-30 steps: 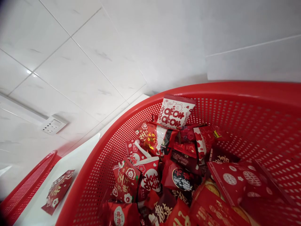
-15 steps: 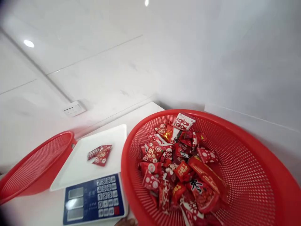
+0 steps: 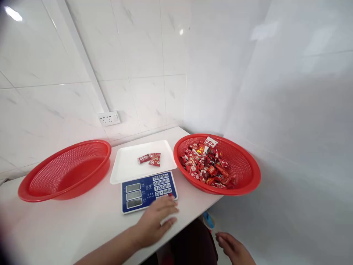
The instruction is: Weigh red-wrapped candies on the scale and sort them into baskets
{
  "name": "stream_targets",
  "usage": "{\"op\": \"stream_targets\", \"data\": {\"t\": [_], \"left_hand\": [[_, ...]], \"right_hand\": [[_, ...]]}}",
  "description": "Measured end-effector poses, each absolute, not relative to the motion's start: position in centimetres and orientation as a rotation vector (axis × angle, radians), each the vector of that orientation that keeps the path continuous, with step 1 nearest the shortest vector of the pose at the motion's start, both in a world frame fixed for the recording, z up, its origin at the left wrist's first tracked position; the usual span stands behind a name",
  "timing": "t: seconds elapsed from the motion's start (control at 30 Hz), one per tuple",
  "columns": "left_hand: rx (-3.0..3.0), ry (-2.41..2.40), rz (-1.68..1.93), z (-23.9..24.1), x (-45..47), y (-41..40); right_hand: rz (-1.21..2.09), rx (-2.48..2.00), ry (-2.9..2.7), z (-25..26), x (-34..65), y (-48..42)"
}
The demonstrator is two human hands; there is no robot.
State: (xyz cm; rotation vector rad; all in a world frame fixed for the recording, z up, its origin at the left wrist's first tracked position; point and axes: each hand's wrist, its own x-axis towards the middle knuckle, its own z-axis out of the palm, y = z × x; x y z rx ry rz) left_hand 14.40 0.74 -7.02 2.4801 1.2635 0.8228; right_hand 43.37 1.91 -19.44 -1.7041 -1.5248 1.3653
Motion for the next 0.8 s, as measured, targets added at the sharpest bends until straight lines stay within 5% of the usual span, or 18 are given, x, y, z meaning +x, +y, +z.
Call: {"op": "stream_targets", "data": {"t": [0.27,0.47,0.8], "left_hand": [[2.188,2.06,0.78,-1.2,4.1,8.4],[2.136,2.212,0.541,-1.3,3.0,11.8],[2.1,2.12,0.481,-1.8,2.3,12.4]], "right_hand": [[1.056,-1.187,-2.043,-2.3,29.3,3.3],[0.351,-1.347,-2.275,-1.2,20.0,11.5],[0.396,-1.494,-2.409,-2.0,17.3,17.1]]}}
